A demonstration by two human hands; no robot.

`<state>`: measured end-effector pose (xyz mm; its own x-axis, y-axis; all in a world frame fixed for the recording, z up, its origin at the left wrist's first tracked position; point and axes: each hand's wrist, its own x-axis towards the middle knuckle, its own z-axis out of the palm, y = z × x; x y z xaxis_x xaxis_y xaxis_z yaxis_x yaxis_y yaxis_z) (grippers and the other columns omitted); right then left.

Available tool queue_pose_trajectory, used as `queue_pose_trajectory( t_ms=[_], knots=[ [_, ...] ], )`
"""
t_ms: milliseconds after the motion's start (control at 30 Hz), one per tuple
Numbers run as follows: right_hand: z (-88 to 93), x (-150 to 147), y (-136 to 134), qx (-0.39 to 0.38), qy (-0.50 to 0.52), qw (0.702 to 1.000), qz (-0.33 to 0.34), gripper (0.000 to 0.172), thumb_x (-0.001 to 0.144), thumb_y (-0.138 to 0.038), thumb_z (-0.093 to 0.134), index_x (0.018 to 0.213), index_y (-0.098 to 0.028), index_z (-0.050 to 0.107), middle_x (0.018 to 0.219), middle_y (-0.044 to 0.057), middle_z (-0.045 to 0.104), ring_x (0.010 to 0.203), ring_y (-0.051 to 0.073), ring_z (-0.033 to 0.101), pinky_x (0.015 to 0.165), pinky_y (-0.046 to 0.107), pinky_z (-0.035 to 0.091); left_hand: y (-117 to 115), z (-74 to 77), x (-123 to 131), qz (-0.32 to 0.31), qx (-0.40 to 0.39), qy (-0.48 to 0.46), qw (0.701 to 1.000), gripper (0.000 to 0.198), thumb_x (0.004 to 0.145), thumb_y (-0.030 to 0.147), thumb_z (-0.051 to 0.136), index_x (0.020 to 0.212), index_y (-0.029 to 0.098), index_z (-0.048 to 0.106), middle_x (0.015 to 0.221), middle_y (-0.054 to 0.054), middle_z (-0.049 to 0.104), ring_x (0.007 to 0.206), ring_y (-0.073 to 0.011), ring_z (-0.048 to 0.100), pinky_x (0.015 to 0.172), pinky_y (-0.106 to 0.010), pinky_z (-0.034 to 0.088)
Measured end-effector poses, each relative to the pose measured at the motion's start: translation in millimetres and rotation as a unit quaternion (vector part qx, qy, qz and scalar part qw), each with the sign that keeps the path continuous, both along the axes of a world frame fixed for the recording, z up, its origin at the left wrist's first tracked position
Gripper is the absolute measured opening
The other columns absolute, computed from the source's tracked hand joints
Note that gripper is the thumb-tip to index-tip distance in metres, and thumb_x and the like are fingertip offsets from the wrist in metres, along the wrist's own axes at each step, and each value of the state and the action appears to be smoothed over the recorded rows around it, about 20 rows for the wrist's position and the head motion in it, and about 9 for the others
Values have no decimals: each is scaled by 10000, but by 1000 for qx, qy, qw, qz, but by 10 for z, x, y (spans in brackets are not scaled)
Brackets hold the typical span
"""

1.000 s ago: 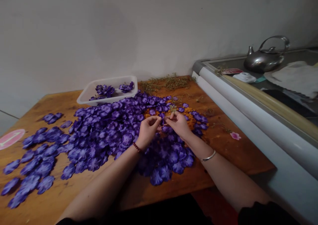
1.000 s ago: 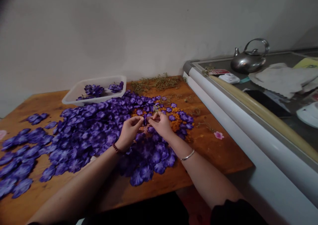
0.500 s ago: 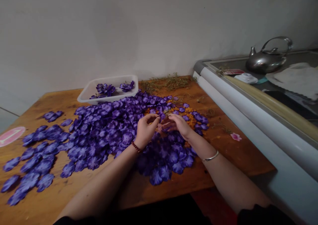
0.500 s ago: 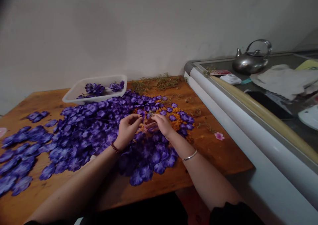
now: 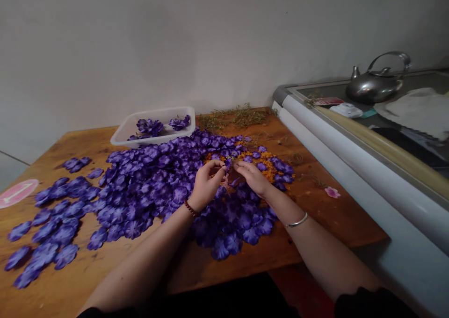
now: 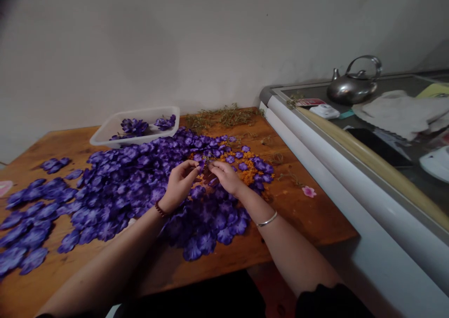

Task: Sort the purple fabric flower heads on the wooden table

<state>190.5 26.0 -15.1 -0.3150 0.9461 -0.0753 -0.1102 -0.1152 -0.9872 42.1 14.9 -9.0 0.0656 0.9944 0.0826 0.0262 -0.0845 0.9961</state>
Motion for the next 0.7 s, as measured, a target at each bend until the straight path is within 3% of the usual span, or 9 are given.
queue_pose_trajectory(
  t_ms=[300,700],
  knots=[
    [-20,-42,-3,75,-27,997,4,390,695,-606,637,641,-222,590,609,-10,615,574,152,588,563,287,512,-3,-1,5,5,2,14,1000,216,718,378,614,765,173,565,686,8,599,629,-117,611,597,-229,545],
    [-11,-62,-26,69,-10,998,6,442,677,-666,618,633,-228,574,615,-11,620,577,155,594,569,294,518,11,7,-23,-10,13,40,999,207,726,387,602,733,187,547,618,30,573,575,-114,597,543,-215,534]
  ],
)
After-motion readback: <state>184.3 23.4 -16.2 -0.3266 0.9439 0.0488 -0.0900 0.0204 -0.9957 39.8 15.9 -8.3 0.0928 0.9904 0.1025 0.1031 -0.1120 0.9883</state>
